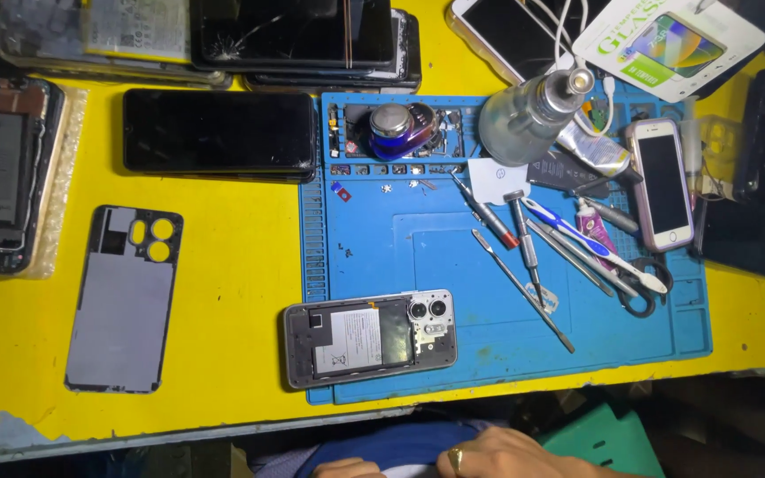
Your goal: Disassembling a smartphone by unscrewing internal components and removing parts using precision tools.
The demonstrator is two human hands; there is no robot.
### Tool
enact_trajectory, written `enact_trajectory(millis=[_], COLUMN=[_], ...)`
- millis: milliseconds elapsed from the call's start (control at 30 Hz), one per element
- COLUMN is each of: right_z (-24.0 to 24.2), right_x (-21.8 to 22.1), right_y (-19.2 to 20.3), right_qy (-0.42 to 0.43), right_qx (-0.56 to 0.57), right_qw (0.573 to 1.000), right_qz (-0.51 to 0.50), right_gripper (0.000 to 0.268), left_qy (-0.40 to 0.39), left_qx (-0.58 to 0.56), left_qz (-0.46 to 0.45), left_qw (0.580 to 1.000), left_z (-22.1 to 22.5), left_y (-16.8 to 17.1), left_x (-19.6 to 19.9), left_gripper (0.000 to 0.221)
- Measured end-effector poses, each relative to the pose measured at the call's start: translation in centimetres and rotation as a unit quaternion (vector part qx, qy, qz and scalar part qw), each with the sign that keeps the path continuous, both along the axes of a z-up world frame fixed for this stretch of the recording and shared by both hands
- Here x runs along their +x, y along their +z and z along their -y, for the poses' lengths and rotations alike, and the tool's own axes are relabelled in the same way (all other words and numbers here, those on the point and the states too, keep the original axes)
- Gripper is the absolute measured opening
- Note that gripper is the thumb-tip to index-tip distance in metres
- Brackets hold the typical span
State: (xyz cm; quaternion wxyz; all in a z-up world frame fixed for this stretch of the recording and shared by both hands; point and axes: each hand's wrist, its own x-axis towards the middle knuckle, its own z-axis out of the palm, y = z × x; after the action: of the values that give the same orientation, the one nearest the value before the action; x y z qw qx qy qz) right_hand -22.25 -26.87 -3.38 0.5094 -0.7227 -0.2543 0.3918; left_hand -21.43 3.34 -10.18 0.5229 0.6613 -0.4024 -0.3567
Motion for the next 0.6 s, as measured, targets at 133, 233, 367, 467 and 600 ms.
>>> enact_trajectory(millis=[133,233,367,467,600], right_z=[0.1,-0.4,0.3,2.3,1.6], right_x=[-2.3,-0.4,1.0,0.0,1.7], right_y=[-1.5,1.9,4.4,3.7,4.6], right_qy=[-0.044,-0.022,0.006,-0.119,-0.142], right_qx=[0.003,-0.084,-0.208,-0.145,-0.088], right_qw=[0.999,0.991,0.953,0.933,0.946], right_qz=[0.024,0.105,0.221,0.307,0.277], right_gripper=[0.031,0.021,0.032,0.023,0.024], left_qy=[0.132,0.229,0.323,0.416,0.421], left_qx=[-0.046,-0.075,-0.101,-0.112,0.065], left_qz=[0.022,0.043,0.062,0.058,0.131], left_qw=[0.990,0.969,0.939,0.900,0.895], left_z=[0.1,-0.1,-0.5,-1.1,-7.8], left_y=[0.6,1.7,3.0,4.0,3.4], left_x=[0.0,0.3,0.7,-0.8,-1.9], left_gripper=[0.029,0.032,0.037,0.043,0.051])
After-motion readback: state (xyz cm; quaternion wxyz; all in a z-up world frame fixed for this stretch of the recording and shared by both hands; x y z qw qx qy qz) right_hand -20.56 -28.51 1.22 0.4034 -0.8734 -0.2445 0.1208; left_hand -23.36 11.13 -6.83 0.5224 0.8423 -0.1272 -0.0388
